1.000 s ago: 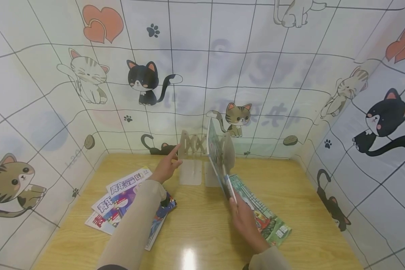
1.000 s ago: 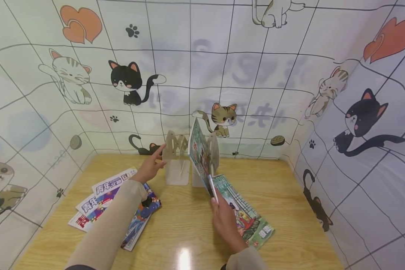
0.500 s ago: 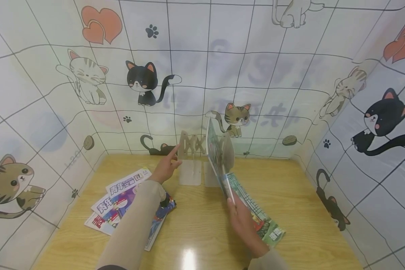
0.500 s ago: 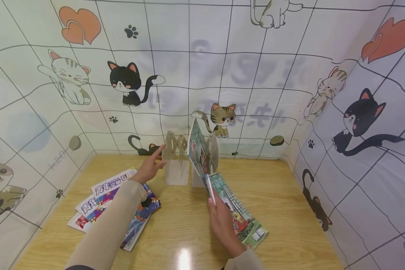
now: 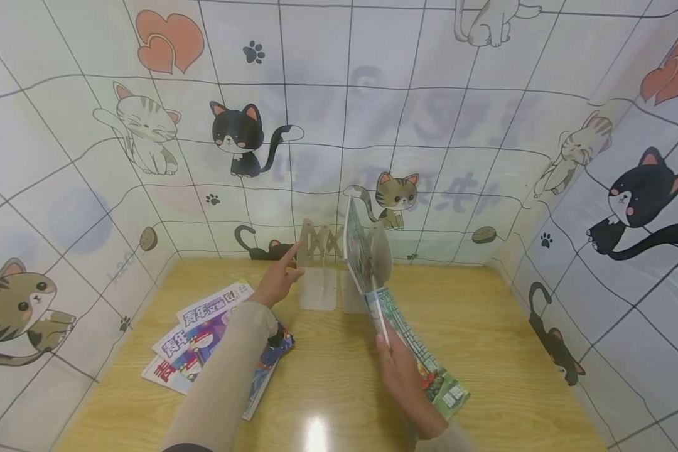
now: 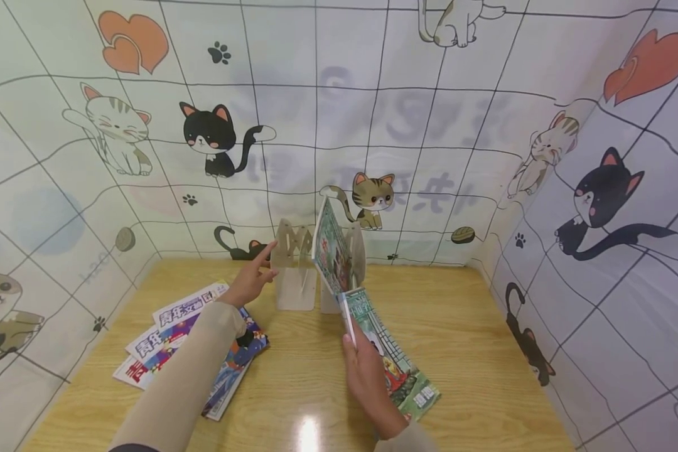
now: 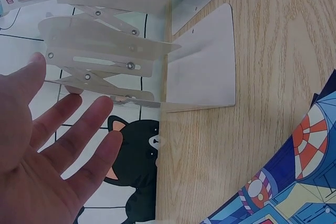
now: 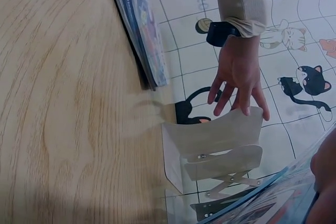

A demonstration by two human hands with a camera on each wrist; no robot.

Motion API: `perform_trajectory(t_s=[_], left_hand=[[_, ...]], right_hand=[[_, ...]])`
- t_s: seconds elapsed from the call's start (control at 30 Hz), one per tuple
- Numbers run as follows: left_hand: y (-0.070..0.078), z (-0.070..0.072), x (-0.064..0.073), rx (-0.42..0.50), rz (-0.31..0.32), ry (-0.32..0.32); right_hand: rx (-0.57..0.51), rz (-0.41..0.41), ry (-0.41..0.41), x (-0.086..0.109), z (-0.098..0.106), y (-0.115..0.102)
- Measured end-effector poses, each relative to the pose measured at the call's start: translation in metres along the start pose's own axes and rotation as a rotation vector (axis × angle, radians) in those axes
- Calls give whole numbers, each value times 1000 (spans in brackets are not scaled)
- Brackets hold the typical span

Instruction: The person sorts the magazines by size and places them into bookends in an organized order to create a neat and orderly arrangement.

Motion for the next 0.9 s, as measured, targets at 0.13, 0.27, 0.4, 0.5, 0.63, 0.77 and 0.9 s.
perform_trajectory(t_s=[0.13,0.27,0.4,0.5,0.63,0.77,0.9], left_hand=[[0,1,0,-1,-8,9],[0,2,0,-4,-12,8],[1,1,0,-5,-7,-5],[2,1,0,-2,0,-8],[1,1,0,-2,-1,-8],[0,0,0,-7,2,-12],[0,0,0,-6,-1,-5]], right_hand=[[2,23,4,2,1,-5],[-6,35,-1,4,2,-9],[-23,17,-11,6,1,-9],[-31,9,-10,8,1,-11],[-23,26,7,5,2,-15],[-50,60,-14,1,3,-22],[-134,75,-52,-5,4,-28]])
Point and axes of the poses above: each hand's wrist, its own x-axis away from the middle knuckle, its own z-axis out of the back of the hand, y = z × x, the point moved 8 cm from there along -x, towards the middle knuckle, and after that the axes turned 15 degrees about -z, right-handed, at the moved point
